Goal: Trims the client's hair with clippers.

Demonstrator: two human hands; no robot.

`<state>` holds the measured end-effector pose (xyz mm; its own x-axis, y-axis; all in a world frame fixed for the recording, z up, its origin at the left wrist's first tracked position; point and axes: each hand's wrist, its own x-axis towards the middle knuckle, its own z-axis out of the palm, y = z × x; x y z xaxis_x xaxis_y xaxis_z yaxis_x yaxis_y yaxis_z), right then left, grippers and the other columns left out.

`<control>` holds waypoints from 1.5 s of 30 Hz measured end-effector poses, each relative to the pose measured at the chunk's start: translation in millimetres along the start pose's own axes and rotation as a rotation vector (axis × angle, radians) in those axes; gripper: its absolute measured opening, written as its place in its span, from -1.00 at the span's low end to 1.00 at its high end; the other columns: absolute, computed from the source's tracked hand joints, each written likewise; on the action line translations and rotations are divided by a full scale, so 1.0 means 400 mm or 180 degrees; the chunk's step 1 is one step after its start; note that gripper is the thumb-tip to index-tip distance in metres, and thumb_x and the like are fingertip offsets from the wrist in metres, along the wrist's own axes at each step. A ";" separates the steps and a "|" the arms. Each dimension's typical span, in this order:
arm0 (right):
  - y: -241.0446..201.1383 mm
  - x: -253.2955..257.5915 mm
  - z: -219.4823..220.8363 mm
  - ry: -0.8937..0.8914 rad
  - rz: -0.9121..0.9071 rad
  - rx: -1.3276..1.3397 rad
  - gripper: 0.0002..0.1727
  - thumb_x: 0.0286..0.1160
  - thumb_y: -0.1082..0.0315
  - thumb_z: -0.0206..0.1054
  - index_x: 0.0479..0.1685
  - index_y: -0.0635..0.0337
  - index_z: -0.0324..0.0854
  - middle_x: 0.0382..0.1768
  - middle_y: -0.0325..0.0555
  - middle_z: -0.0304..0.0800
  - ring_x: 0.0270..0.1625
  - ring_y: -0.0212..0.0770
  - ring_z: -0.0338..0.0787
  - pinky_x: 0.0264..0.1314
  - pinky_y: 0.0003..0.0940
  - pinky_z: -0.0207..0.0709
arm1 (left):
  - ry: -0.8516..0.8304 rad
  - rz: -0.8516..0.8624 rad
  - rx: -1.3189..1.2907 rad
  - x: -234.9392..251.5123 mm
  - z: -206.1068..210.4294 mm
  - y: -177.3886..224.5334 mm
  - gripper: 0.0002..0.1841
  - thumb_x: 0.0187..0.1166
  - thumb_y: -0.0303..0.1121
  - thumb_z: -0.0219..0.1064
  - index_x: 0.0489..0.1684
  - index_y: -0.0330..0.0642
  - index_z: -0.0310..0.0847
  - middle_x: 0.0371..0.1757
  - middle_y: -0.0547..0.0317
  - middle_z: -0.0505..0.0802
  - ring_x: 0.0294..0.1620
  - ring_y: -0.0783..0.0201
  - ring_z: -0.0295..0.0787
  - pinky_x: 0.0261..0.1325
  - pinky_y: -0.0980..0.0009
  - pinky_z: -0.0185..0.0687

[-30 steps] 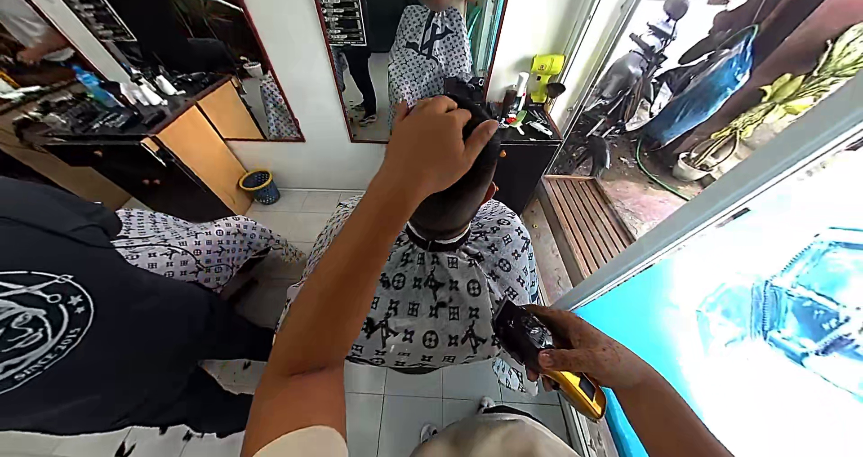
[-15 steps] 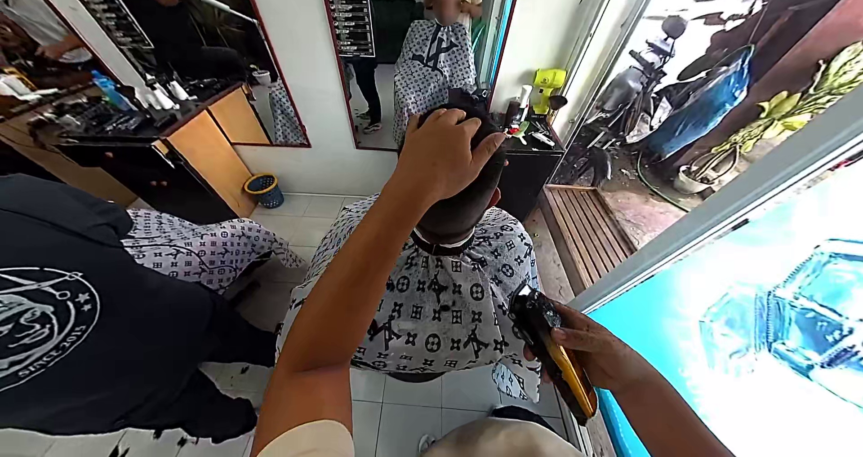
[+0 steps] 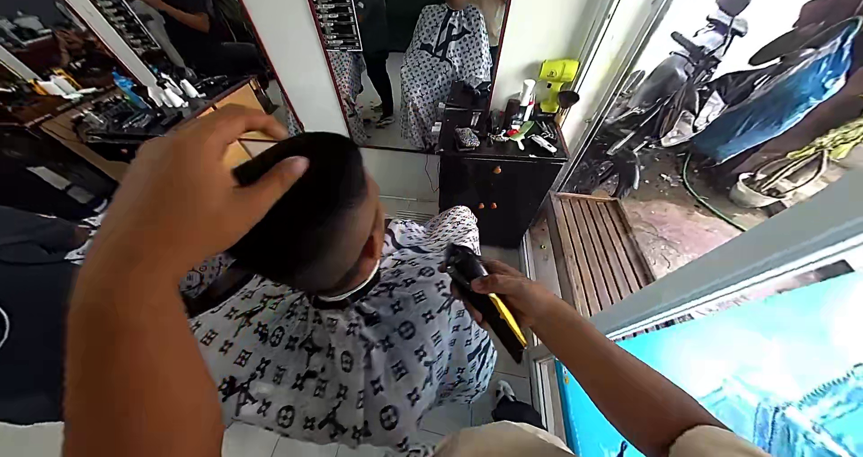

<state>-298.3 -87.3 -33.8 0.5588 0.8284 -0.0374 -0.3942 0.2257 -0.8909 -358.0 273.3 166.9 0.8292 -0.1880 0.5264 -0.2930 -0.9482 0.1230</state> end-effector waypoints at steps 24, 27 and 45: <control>-0.324 0.401 -0.168 -0.2013 0.0731 -0.1164 -0.53 0.51 0.31 0.34 0.39 0.18 0.41 -0.14 0.00 0.82 -0.30 -0.11 0.90 -0.40 -0.22 0.85 | -0.0283 -0.2360 0.0988 0.090 0.044 0.235 -0.44 0.47 0.05 0.50 0.31 -0.14 0.64 0.44 -0.21 0.68 0.50 -0.24 0.57 0.45 -0.39 0.36; -0.348 0.449 -0.148 -0.2211 0.0832 -0.1376 -0.59 0.57 0.34 0.33 0.36 0.20 0.44 -0.14 0.01 0.80 -0.29 -0.11 0.89 -0.36 -0.21 0.85 | -0.0203 -0.2542 0.0975 0.087 0.057 0.241 -0.41 0.46 0.07 0.51 0.32 -0.15 0.64 0.34 -0.21 0.74 0.44 -0.23 0.62 0.43 -0.39 0.37; -0.368 0.504 -0.137 -0.2515 0.0938 -0.1498 -0.63 0.61 0.37 0.36 0.32 0.24 0.46 -0.13 0.01 0.80 -0.28 -0.11 0.91 -0.34 -0.23 0.87 | -0.0187 -0.3033 0.1099 0.101 0.076 0.268 -0.42 0.43 0.07 0.52 0.30 -0.12 0.63 0.27 -0.10 0.79 0.37 -0.12 0.67 0.38 -0.32 0.42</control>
<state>-87.8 18.3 64.9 -0.2357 0.9636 -0.1263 -0.0112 -0.1327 -0.9911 -341.6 156.2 176.0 0.6707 0.6815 0.2926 0.6483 -0.7304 0.2152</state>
